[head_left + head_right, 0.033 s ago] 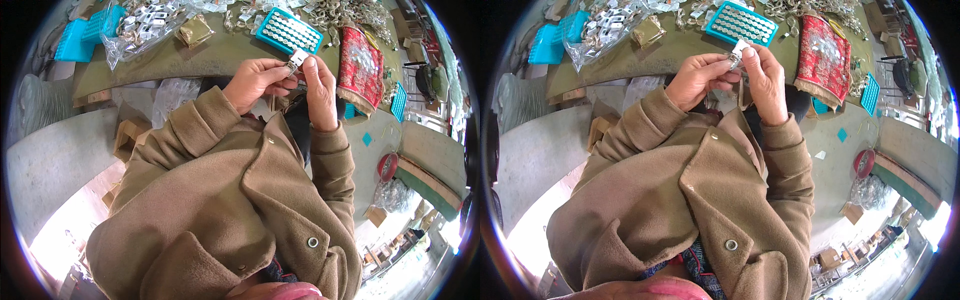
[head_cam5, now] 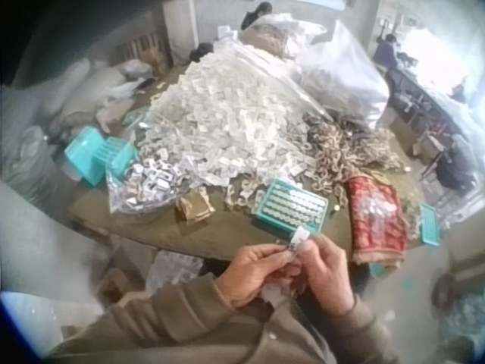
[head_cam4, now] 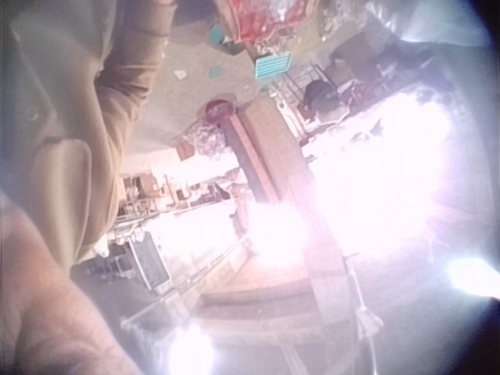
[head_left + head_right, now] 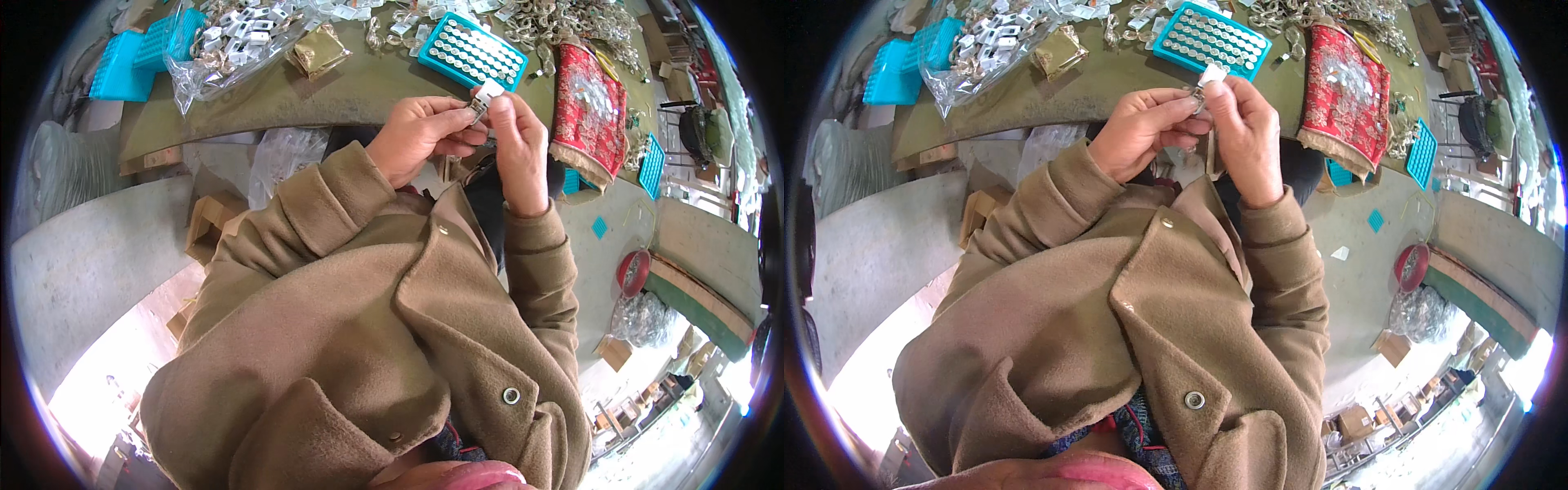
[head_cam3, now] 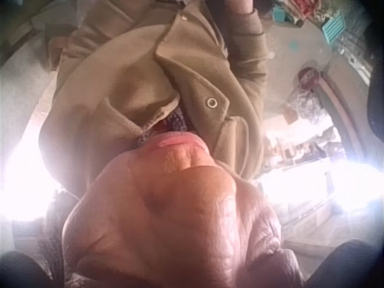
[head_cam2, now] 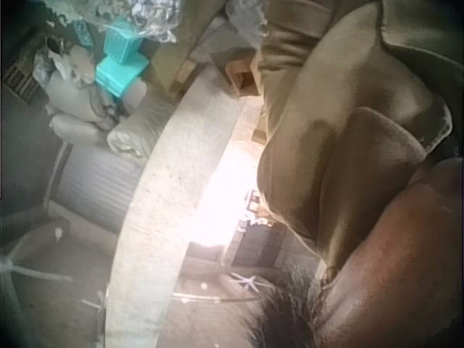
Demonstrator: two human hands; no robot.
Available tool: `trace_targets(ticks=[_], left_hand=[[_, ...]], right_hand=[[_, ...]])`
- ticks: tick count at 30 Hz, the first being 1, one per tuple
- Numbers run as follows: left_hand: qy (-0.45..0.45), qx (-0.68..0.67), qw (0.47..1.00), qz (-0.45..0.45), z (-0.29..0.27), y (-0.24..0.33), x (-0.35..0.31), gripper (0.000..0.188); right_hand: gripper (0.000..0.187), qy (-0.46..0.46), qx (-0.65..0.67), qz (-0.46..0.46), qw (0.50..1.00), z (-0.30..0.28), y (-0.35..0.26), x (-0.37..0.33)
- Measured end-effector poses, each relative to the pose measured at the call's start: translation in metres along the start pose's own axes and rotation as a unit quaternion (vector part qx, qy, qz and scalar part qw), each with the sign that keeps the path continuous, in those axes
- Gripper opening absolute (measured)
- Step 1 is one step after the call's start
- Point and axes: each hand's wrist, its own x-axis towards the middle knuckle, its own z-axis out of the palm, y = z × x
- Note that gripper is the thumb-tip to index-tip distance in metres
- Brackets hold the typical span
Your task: The person repeatedly picks small white plastic key housings and metal keys from a table, inserts the keys into the housings, and places the assembled units into a blue tray. The person occasionally uses a red light to inspect the parts during assembly.
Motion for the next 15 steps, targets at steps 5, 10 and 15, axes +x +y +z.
trace_targets(ticks=[5, 10, 15], left_hand=[[-0.033, -0.092, 0.994, -0.047, 0.001, -0.003, 0.006, 0.027], [-0.033, -0.203, 0.97, -0.132, -0.004, -0.007, 0.009, 0.022], [-0.039, -0.203, 0.959, -0.195, -0.006, -0.009, 0.016, 0.017]], right_hand=[[0.023, 0.043, -0.09, -0.04, 0.994, 0.001, 0.006, -0.003], [0.026, -0.04, 0.125, 0.042, 0.99, -0.007, 0.005, -0.002], [0.025, -0.076, 0.263, 0.098, 0.957, -0.019, 0.01, 0.003]])
